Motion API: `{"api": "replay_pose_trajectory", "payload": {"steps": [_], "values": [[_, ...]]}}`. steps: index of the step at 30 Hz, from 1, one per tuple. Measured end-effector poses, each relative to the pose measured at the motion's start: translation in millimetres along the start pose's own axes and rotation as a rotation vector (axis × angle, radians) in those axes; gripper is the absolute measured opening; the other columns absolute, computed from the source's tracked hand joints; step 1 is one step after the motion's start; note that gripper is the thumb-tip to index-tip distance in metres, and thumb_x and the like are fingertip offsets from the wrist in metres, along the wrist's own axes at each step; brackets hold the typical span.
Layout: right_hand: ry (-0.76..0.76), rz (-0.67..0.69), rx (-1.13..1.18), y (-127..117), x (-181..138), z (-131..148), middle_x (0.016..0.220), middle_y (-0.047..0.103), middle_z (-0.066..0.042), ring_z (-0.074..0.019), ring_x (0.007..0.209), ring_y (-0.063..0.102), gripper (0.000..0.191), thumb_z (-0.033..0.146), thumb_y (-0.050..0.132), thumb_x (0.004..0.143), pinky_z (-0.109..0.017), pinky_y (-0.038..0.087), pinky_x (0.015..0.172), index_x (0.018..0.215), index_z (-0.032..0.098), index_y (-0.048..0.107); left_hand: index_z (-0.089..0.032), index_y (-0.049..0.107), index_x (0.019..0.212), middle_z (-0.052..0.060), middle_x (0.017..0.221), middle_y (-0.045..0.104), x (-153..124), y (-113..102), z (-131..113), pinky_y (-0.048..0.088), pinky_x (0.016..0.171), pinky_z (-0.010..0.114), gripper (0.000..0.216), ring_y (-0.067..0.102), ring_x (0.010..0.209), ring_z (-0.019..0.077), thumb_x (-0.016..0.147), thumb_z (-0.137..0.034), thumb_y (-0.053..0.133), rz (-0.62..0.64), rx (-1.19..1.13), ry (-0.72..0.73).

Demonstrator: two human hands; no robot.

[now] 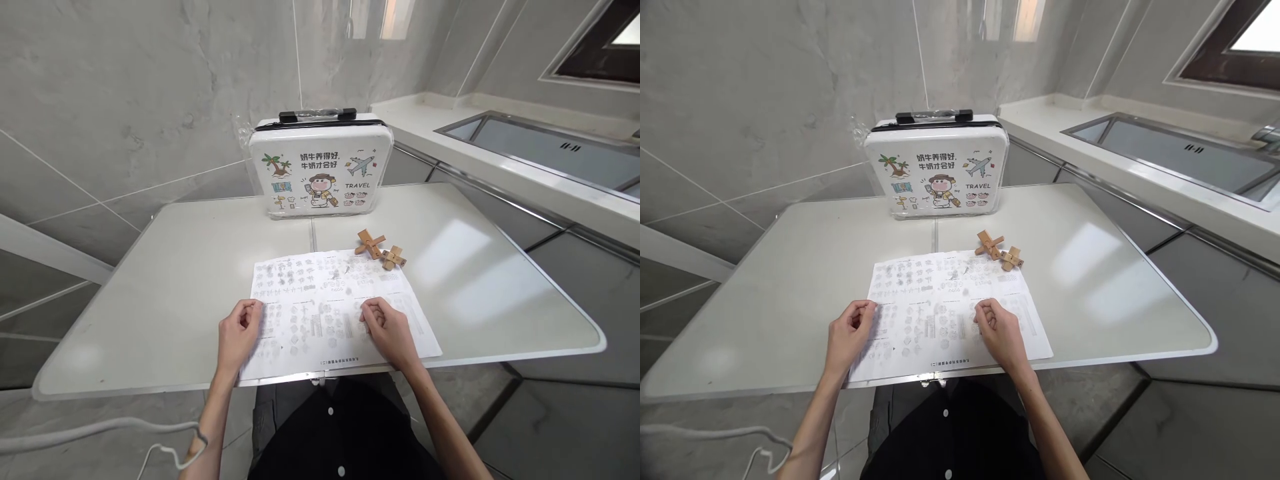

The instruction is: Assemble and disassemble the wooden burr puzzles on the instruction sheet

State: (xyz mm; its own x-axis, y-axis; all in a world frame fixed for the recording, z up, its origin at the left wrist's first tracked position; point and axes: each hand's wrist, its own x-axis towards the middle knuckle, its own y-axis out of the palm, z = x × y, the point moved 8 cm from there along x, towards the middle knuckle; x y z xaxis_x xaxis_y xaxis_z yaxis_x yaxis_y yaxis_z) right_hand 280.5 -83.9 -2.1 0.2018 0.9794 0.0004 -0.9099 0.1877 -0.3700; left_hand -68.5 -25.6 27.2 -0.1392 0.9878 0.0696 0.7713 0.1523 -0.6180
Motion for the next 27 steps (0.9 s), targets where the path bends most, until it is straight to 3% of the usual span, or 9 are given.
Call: {"api": "replay_pose_trajectory", "payload": {"steps": [4,18,23,25,27], "values": [[-0.010,0.002,0.005,-0.1,-0.2,-0.4,0.074,0.071,-0.003,-0.0181,0.057,0.056,0.037,0.057,0.053,0.106,-0.031,0.047,0.058,0.091,0.024,0.064,-0.021,0.068,0.092,-0.005,0.067,0.047,-2.8,-0.3,-6.0,0.038,0.063,0.024,0.037,0.043,0.063,0.0131,0.098,-0.056,0.059,0.010,0.001,0.021],[-0.029,0.020,0.036,2.8,0.1,-0.3,0.078,0.073,-0.004,-0.0185,0.060,0.060,0.038,0.059,0.054,0.105,-0.031,0.050,0.060,0.092,0.024,0.064,-0.022,0.067,0.090,-0.005,0.067,0.047,-4.4,0.0,-7.0,0.038,0.063,0.025,0.037,0.044,0.063,0.0138,0.100,-0.056,0.056,0.035,0.073,0.101],[-0.008,0.030,0.169,1.0,6.2,-5.6,0.081,0.073,-0.006,-0.0186,0.059,0.063,0.043,0.064,0.057,0.102,-0.031,0.051,0.059,0.095,0.022,0.063,-0.023,0.068,0.091,-0.005,0.067,0.050,-4.4,-1.1,-5.0,0.040,0.063,0.025,0.037,0.047,0.062,0.0144,0.100,-0.056,0.055,0.024,0.101,0.120],[0.023,-0.018,0.227,-9.5,15.6,-11.8,0.083,0.073,-0.005,-0.0178,0.057,0.062,0.044,0.066,0.059,0.101,-0.030,0.048,0.054,0.099,0.022,0.062,-0.023,0.068,0.092,-0.005,0.067,0.050,-4.6,-1.3,-5.4,0.040,0.062,0.024,0.037,0.047,0.061,0.0145,0.100,-0.056,0.054,0.031,0.102,0.119],[0.049,-0.168,0.235,-33.0,29.1,-19.3,0.085,0.073,-0.004,-0.0168,0.055,0.062,0.045,0.067,0.061,0.099,-0.030,0.048,0.055,0.106,0.022,0.060,-0.023,0.068,0.091,-0.004,0.066,0.049,-5.0,-2.0,-6.9,0.039,0.061,0.024,0.038,0.046,0.061,0.0147,0.100,-0.057,0.054,0.035,0.104,0.122]]}}
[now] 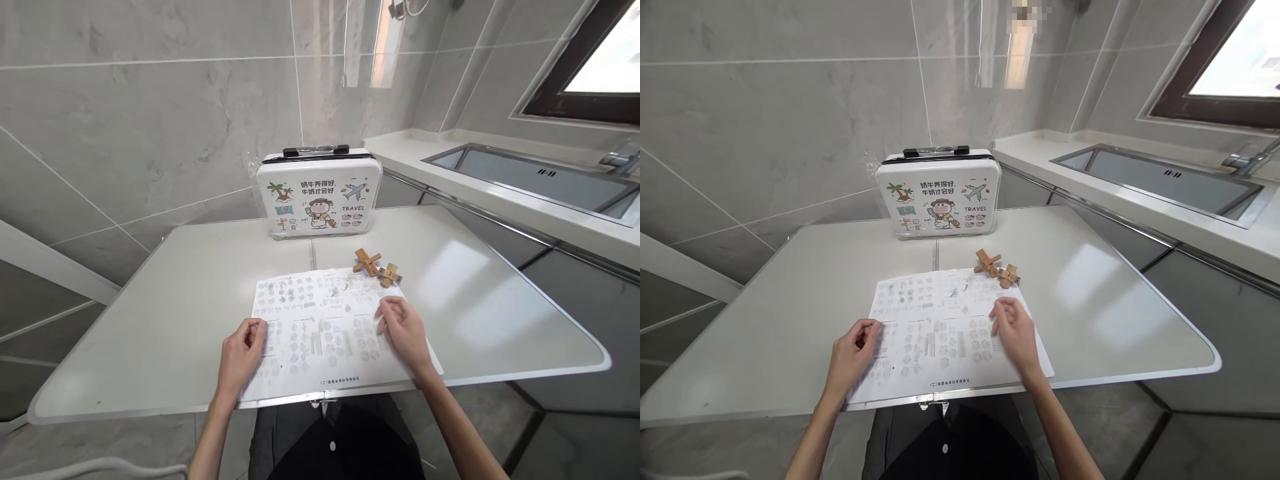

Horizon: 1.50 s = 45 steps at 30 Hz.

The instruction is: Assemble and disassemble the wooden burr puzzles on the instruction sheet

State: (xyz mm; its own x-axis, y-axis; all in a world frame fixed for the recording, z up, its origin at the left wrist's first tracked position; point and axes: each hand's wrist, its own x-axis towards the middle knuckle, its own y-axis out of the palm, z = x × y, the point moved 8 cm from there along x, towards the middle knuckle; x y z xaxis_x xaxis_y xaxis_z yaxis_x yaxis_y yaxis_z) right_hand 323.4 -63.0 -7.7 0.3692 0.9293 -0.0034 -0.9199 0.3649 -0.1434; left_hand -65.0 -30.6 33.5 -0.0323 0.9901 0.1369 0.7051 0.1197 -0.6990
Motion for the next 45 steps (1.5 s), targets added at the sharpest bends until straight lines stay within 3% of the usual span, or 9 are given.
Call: {"api": "replay_pose_trajectory", "payload": {"steps": [4,9,15,19,23,26,29,38,45], "values": [[0.020,-0.264,-0.168,-44.3,39.5,1.5,0.084,0.074,-0.003,-0.0207,0.061,0.066,0.052,0.068,0.062,0.095,-0.034,0.050,0.065,0.117,0.022,0.055,-0.022,0.067,0.090,-0.004,0.067,0.049,-0.5,-2.0,-4.4,0.039,0.060,0.025,0.038,0.045,0.061,0.0147,0.100,-0.057,0.054,-0.005,-0.002,0.011],[0.097,-0.212,-0.513,-52.4,74.7,1.6,0.090,0.080,-0.008,-0.0316,0.095,0.072,0.046,0.066,0.057,0.097,-0.036,0.046,0.073,0.111,0.022,0.061,-0.022,0.067,0.091,-0.004,0.067,0.048,-2.3,-2.9,-6.4,0.038,0.059,0.025,0.037,0.044,0.060,0.0145,0.100,-0.056,0.055,-0.004,-0.015,0.011],[0.010,-0.200,-0.486,-50.1,67.1,11.1,0.083,0.079,-0.006,-0.0245,0.071,0.069,0.039,0.060,0.054,0.101,-0.035,0.046,0.068,0.088,0.024,0.062,-0.023,0.066,0.092,-0.005,0.066,0.045,-6.1,-8.7,-9.5,0.038,0.060,0.026,0.035,0.042,0.059,0.0138,0.101,-0.055,0.055,-0.077,-0.014,0.033],[-0.091,0.047,-0.173,-15.8,49.5,25.9,0.086,0.078,-0.007,-0.0181,0.052,0.061,0.051,0.073,0.057,0.097,-0.033,0.048,0.059,0.093,0.023,0.063,-0.023,0.068,0.094,-0.003,0.068,0.052,2.0,8.9,-33.5,0.043,0.063,0.027,0.034,0.047,0.061,0.0154,0.101,-0.054,0.057,-0.024,-0.100,0.050],[-0.105,0.299,0.029,44.9,38.5,46.0,0.085,0.077,-0.005,-0.0158,0.050,0.059,0.049,0.073,0.062,0.095,-0.030,0.044,0.050,0.093,0.024,0.061,-0.024,0.069,0.119,0.005,0.102,0.072,26.7,54.8,-77.8,0.053,0.080,0.032,0.033,0.064,0.085,0.0200,0.096,-0.048,0.068,0.210,-0.237,0.123],[-0.085,0.416,0.105,86.1,40.5,54.7,0.078,0.075,-0.003,-0.0153,0.048,0.059,0.049,0.073,0.063,0.094,-0.029,0.042,0.046,0.095,0.024,0.059,-0.024,0.062,0.139,0.012,0.132,0.071,52.1,82.9,-97.4,0.054,0.097,0.041,0.063,0.067,0.108,0.0263,0.083,-0.041,0.084,0.324,-0.357,0.158],[-0.081,0.506,0.189,111.7,47.5,57.5,0.063,0.069,0.002,-0.0156,0.046,0.060,0.051,0.074,0.064,0.092,-0.027,0.042,0.044,0.094,0.024,0.058,-0.026,0.062,0.140,0.011,0.138,0.070,70.5,104.2,-103.3,0.050,0.110,0.045,0.057,0.067,0.121,0.0270,0.088,-0.043,0.079,0.489,-0.503,0.196],[0.083,0.941,0.282,136.9,45.4,33.5,0.080,0.076,-0.005,-0.0162,0.060,0.067,0.053,0.069,0.064,0.096,-0.026,0.050,0.051,0.112,0.018,0.067,-0.020,0.071,0.131,0.014,0.133,0.074,85.5,107.4,-95.5,0.051,0.112,0.046,0.058,0.068,0.127,0.0323,0.081,-0.043,0.088,0.563,-0.751,0.225],[-0.022,0.942,0.231,131.0,47.3,32.3,0.072,0.071,0.000,-0.0123,0.050,0.059,0.045,0.060,0.074,0.093,-0.028,0.053,0.055,0.108,0.018,0.071,-0.021,0.068,0.135,0.015,0.137,0.073,82.2,108.8,-93.4,0.051,0.114,0.046,0.068,0.068,0.129,0.0331,0.073,-0.032,0.093,0.552,-0.685,0.283]]}}
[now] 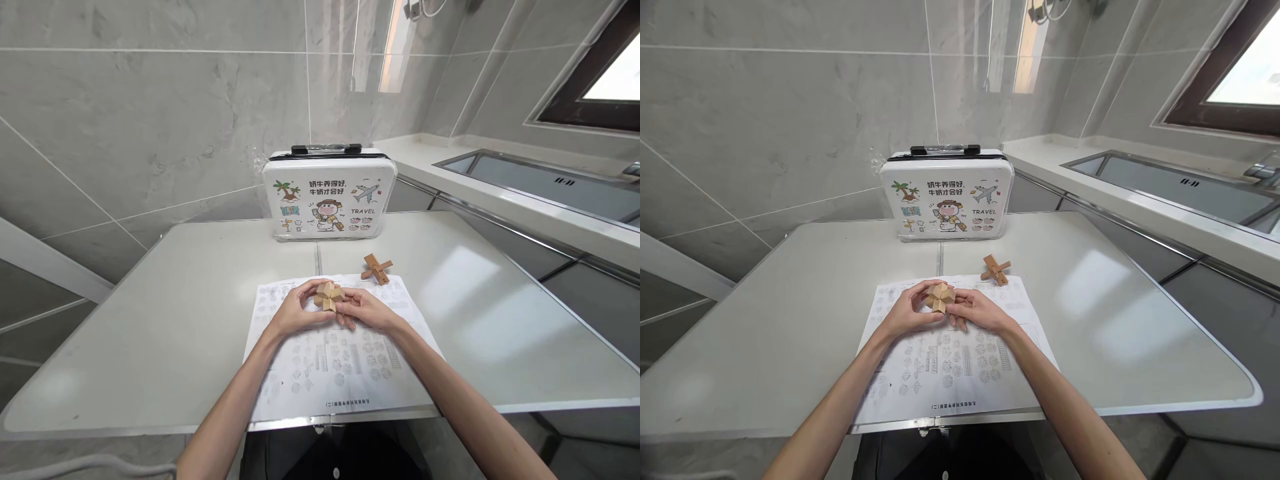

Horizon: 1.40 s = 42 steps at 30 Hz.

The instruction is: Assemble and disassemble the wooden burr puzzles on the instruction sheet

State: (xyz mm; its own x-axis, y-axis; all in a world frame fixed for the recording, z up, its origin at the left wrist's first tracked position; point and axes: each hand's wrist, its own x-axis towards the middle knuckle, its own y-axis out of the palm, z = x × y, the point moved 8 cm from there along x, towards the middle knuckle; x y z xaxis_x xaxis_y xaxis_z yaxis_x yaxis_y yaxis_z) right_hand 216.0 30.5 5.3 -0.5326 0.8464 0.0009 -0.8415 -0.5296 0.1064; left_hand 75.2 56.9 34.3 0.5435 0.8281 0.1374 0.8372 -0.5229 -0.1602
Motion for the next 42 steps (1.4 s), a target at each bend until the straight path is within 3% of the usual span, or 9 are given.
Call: {"api": "replay_pose_trajectory", "payload": {"steps": [4,8,12,16,22,27,34,39,42], "values": [[-0.056,-0.191,-0.081,-15.5,1.4,-1.9,0.074,0.068,0.001,-0.0149,0.058,0.059,0.038,0.054,0.081,0.086,-0.027,0.049,0.055,0.100,0.021,0.067,-0.022,0.069,0.132,0.013,0.136,0.074,-1.5,-3.3,1.0,0.050,0.116,0.047,0.066,0.068,0.129,0.0319,0.071,-0.030,0.094,-0.070,0.078,0.001],[-0.093,-0.350,-0.344,-25.4,-0.1,1.3,0.081,0.066,0.001,-0.0154,0.065,0.056,0.034,0.053,0.077,0.089,-0.027,0.047,0.059,0.102,0.022,0.071,-0.021,0.068,0.134,0.013,0.136,0.073,-1.9,-5.1,0.9,0.050,0.116,0.047,0.064,0.069,0.129,0.0306,0.074,-0.031,0.091,-0.118,0.135,0.006],[-0.083,-0.310,-0.313,-19.7,0.0,-1.2,0.076,0.065,0.002,-0.0179,0.066,0.062,0.038,0.052,0.067,0.097,-0.030,0.050,0.066,0.119,0.022,0.069,-0.022,0.068,0.135,0.012,0.135,0.074,-2.5,-6.9,2.7,0.052,0.114,0.045,0.065,0.070,0.126,0.0298,0.074,-0.031,0.091,-0.146,0.207,-0.002],[-0.132,-0.256,-0.262,-14.4,0.1,0.5,0.072,0.068,0.002,-0.0198,0.069,0.067,0.035,0.048,0.063,0.101,-0.032,0.052,0.071,0.124,0.021,0.065,-0.023,0.067,0.135,0.011,0.132,0.075,-3.5,-6.7,2.0,0.054,0.109,0.041,0.064,0.071,0.124,0.0291,0.075,-0.031,0.089,-0.141,0.270,0.000],[-0.139,-0.339,-0.353,-23.6,-0.4,0.0,0.066,0.066,0.004,-0.0180,0.062,0.063,0.033,0.045,0.069,0.097,-0.030,0.048,0.064,0.120,0.022,0.072,-0.025,0.069,0.132,0.008,0.127,0.077,-5.0,-9.8,-0.7,0.055,0.104,0.040,0.061,0.071,0.119,0.0286,0.075,-0.034,0.088,-0.162,0.376,0.013],[-0.147,-0.295,-0.290,-23.0,2.7,-7.0,0.070,0.068,0.001,-0.0187,0.062,0.063,0.035,0.046,0.067,0.099,-0.030,0.048,0.058,0.125,0.022,0.073,-0.028,0.069,0.131,0.006,0.126,0.077,-4.9,-10.1,7.9,0.058,0.098,0.041,0.058,0.073,0.112,0.0275,0.076,-0.033,0.087,-0.156,0.444,0.018],[-0.239,-0.428,-0.442,-33.6,0.4,1.4,0.097,0.075,-0.004,-0.0201,0.076,0.063,0.028,0.045,0.069,0.098,-0.035,0.051,0.073,0.116,0.025,0.078,-0.031,0.070,0.123,0.005,0.131,0.071,-3.6,-6.5,2.7,0.049,0.114,0.052,0.047,0.057,0.133,0.0325,0.079,-0.034,0.087,-0.175,0.694,0.189],[-0.205,-0.467,-0.445,-37.8,1.9,-2.5,0.107,0.076,-0.006,-0.0186,0.073,0.064,0.031,0.044,0.066,0.098,-0.035,0.052,0.072,0.120,0.024,0.076,-0.029,0.070,0.119,0.008,0.145,0.059,-5.5,-11.1,9.5,0.039,0.122,0.059,0.044,0.042,0.144,0.0356,0.080,-0.040,0.089,-0.231,0.825,0.186],[-0.203,-0.484,-0.458,-39.4,2.5,-4.0,0.105,0.077,-0.007,-0.0188,0.072,0.065,0.031,0.043,0.066,0.098,-0.036,0.053,0.073,0.120,0.023,0.076,-0.029,0.066,0.125,0.010,0.150,0.055,-6.6,-10.6,9.5,0.038,0.123,0.061,0.057,0.038,0.146,0.0370,0.078,-0.046,0.091,-0.239,0.859,0.182]]}}
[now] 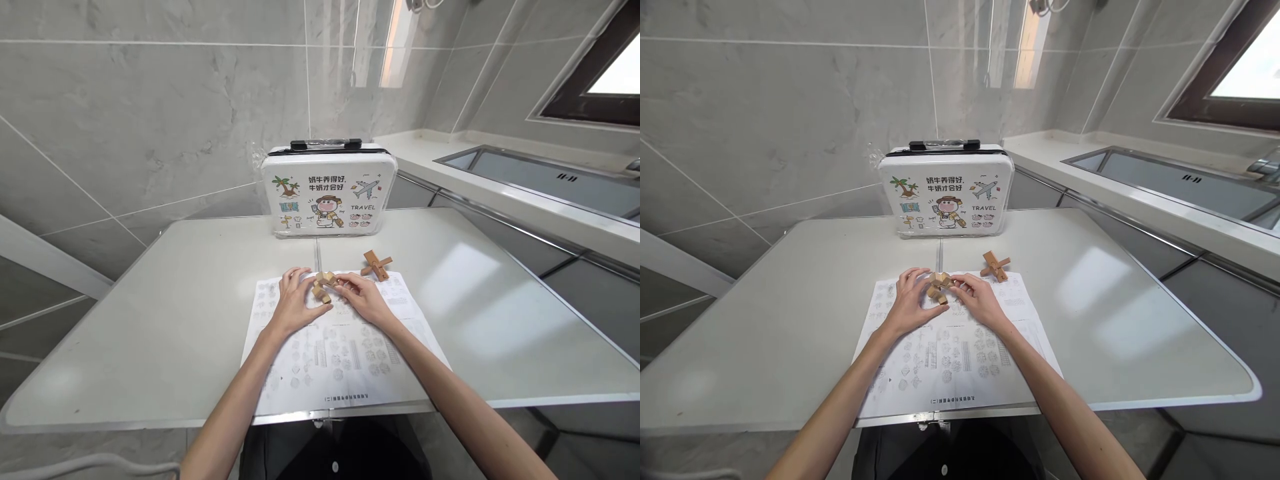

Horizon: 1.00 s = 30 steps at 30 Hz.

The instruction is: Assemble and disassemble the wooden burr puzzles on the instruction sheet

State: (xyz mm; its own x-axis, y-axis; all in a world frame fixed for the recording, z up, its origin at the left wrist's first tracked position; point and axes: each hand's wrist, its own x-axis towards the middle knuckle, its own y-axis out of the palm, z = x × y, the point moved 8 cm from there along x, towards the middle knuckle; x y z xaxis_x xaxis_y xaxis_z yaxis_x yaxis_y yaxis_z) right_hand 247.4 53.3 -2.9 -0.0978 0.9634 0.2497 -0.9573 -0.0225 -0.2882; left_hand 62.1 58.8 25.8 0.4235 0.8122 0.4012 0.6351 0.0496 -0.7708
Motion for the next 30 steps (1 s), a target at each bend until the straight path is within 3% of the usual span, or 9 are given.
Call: {"api": "replay_pose_trajectory", "payload": {"steps": [3,8,14,20,25,30], "values": [[-0.001,-0.014,-0.011,-1.4,0.7,-1.4,0.101,0.077,-0.006,-0.0192,0.071,0.065,0.032,0.042,0.066,0.097,-0.036,0.053,0.075,0.120,0.022,0.076,-0.028,0.063,0.129,0.011,0.150,0.055,0.7,-5.9,-8.0,0.038,0.122,0.060,0.062,0.039,0.146,0.0363,0.078,-0.048,0.091,-0.045,0.005,0.029],[0.002,-0.019,-0.021,-2.2,-0.1,-0.1,0.099,0.075,-0.006,-0.0185,0.069,0.063,0.033,0.045,0.066,0.098,-0.035,0.051,0.070,0.119,0.022,0.075,-0.025,0.066,0.098,0.007,0.130,0.069,2.8,-17.5,-18.2,0.043,0.117,0.054,0.008,0.051,0.133,0.0300,0.099,-0.032,0.070,-0.152,0.008,0.071],[0.021,0.031,-0.035,2.2,-2.2,6.9,0.091,0.073,-0.004,-0.0189,0.067,0.063,0.034,0.050,0.065,0.100,-0.033,0.050,0.066,0.115,0.021,0.073,-0.025,0.065,0.092,0.007,0.119,0.073,3.6,-18.3,-15.0,0.048,0.109,0.052,0.009,0.056,0.124,0.0297,0.101,-0.029,0.067,-0.198,-0.005,0.065],[-0.100,0.098,-0.114,7.1,-5.3,19.3,0.101,0.075,-0.005,-0.0209,0.083,0.063,0.025,0.044,0.063,0.102,-0.033,0.049,0.070,0.113,0.024,0.073,-0.025,0.061,0.084,0.006,0.109,0.073,5.3,-20.9,-1.1,0.051,0.102,0.047,0.015,0.059,0.115,0.0276,0.097,-0.024,0.067,-0.243,-0.062,-0.053],[-0.043,-0.034,-0.244,-1.1,-3.8,9.5,0.089,0.073,-0.004,-0.0201,0.076,0.064,0.022,0.042,0.064,0.100,-0.032,0.050,0.067,0.104,0.022,0.069,-0.025,0.051,0.070,0.007,0.101,0.074,1.1,-32.4,4.2,0.049,0.099,0.050,0.030,0.061,0.109,0.0297,0.091,-0.027,0.073,-0.329,0.124,-0.128],[-0.007,-0.102,-0.392,-6.4,-4.2,3.9,0.074,0.065,0.000,-0.0200,0.068,0.061,0.018,0.040,0.064,0.097,-0.033,0.045,0.063,0.090,0.023,0.061,-0.026,0.049,0.064,0.009,0.098,0.073,-1.6,-29.1,1.3,0.049,0.094,0.055,0.030,0.061,0.110,0.0349,0.082,-0.022,0.073,-0.276,0.250,-0.091]]}}
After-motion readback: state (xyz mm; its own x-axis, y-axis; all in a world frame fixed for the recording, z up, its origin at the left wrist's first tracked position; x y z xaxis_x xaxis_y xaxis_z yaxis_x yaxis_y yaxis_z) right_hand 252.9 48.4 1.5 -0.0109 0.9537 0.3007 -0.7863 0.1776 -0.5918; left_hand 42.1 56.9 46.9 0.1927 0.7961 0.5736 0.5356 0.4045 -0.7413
